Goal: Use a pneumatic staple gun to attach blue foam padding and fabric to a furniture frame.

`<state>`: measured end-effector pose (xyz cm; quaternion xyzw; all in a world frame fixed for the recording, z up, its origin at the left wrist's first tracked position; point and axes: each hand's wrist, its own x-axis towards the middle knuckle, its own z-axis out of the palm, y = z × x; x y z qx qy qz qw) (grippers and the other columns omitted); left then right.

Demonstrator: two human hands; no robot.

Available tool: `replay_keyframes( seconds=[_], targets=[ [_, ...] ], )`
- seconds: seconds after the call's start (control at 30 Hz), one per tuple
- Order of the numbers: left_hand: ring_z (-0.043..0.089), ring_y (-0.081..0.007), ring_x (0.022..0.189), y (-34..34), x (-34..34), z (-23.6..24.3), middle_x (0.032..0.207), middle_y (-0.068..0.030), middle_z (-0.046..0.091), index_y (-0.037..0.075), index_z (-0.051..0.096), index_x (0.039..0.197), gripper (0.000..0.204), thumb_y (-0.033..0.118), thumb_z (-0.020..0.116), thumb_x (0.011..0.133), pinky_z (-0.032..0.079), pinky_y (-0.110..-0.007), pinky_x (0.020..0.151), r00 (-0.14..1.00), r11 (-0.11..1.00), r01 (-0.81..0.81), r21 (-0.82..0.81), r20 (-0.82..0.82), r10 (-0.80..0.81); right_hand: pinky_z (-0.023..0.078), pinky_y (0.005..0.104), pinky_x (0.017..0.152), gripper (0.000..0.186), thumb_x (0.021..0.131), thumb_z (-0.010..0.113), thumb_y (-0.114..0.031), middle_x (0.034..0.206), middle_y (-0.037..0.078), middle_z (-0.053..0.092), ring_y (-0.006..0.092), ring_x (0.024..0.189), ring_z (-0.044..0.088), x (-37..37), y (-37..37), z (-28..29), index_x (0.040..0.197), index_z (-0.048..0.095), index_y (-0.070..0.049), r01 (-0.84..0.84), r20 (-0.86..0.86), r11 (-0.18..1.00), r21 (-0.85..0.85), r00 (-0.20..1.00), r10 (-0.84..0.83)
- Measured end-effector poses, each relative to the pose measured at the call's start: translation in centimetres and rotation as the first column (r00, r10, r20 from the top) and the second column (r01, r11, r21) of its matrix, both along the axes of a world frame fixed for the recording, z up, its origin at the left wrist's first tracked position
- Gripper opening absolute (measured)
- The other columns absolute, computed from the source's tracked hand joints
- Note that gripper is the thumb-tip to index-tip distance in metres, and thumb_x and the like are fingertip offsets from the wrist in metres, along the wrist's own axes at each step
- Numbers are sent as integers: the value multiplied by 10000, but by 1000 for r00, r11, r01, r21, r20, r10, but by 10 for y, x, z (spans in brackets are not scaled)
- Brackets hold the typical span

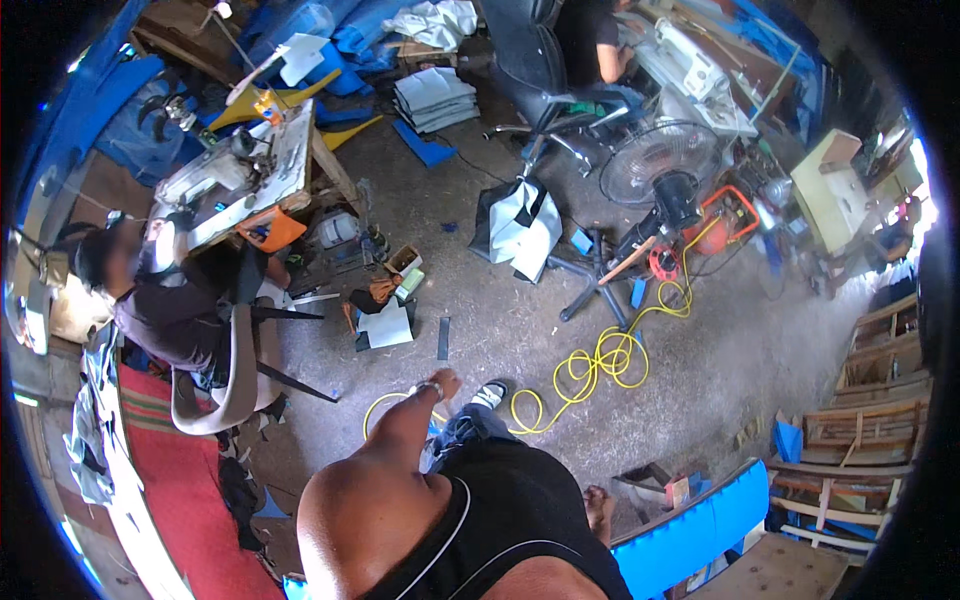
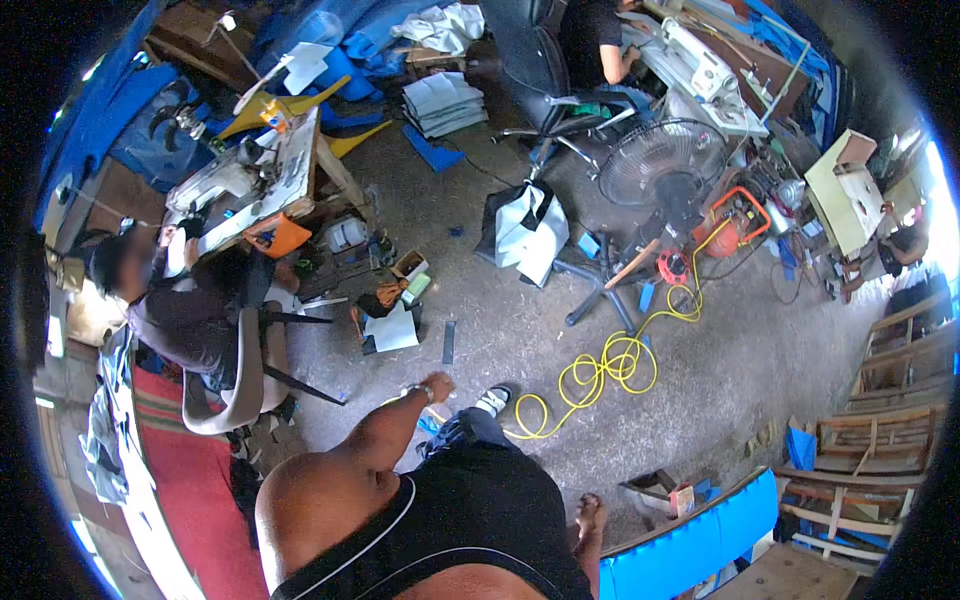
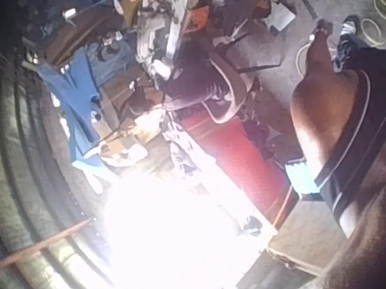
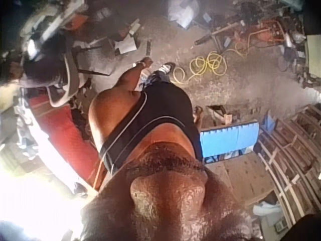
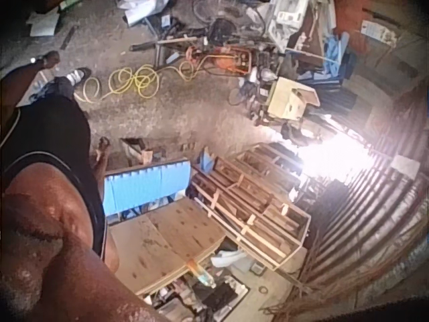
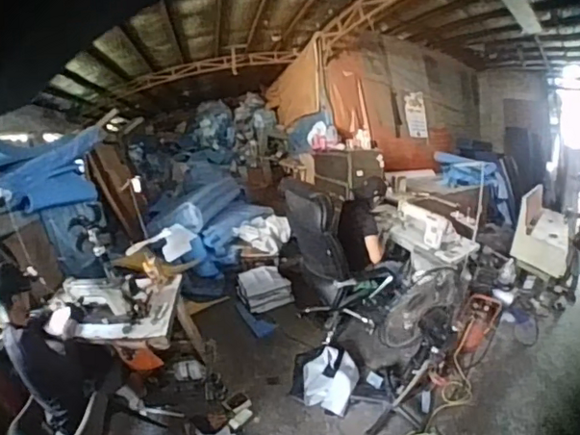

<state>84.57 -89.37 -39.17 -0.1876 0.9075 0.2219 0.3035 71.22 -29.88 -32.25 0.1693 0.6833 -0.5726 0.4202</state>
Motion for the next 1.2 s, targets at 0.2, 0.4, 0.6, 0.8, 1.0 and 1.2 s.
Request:
replay_keyframes(
  seconds=[0.2,0.4,0.6,0.8,1.0,1.2],
  targets=[
    [731,-435,984,-49,-125,-14,1030,-263,744,44,788,965,396,374,573,920,574,-518,918,984,999,13,41,-178,-5,374,234,455,83,997,637,-202,799,-10,615,96,607,561,42,-44,66,1004,637,-118,475,76,870,130,870,-487],
    [612,-360,1270,-33,-200,2,1355,-151,664,207,728,1244,359,283,514,967,500,-491,1049,915,914,404,31,-31,-403,573,457,874,425,868,676,-328,1032,274,746,348,961,746,159,-14,-9,1104,739,19,86,-133,682,726,991,17],
    [616,-323,1285,-4,-240,-13,1334,-143,688,149,762,1189,360,345,521,1006,477,-456,1102,678,679,732,-56,151,-719,568,471,932,374,853,687,-312,1120,243,747,431,1082,714,216,-53,-55,1133,772,-78,275,89,770,575,915,-393],
    [677,-339,1183,124,-292,11,1192,-141,750,163,767,1161,310,308,557,986,524,-469,1036,600,601,799,1,36,-799,563,496,959,373,787,702,-264,1134,212,750,427,1067,714,183,15,-108,1120,787,-119,270,6,815,512,948,-318],
    [710,-385,1004,274,-392,30,1002,-157,746,121,737,1182,366,346,509,1005,554,-509,872,555,557,831,6,-76,-828,554,519,964,347,887,626,-281,1179,232,734,407,1112,707,97,189,-88,1133,782,-92,91,84,753,652,978,-191],
    [670,-426,1153,401,-495,41,1219,-226,721,46,732,1180,536,500,514,996,520,-489,977,698,670,714,203,-134,-703,578,394,695,240,868,702,-270,835,129,755,210,706,718,22,298,-20,950,771,-55,807,-504,280,521,555,-662]
  ],
)
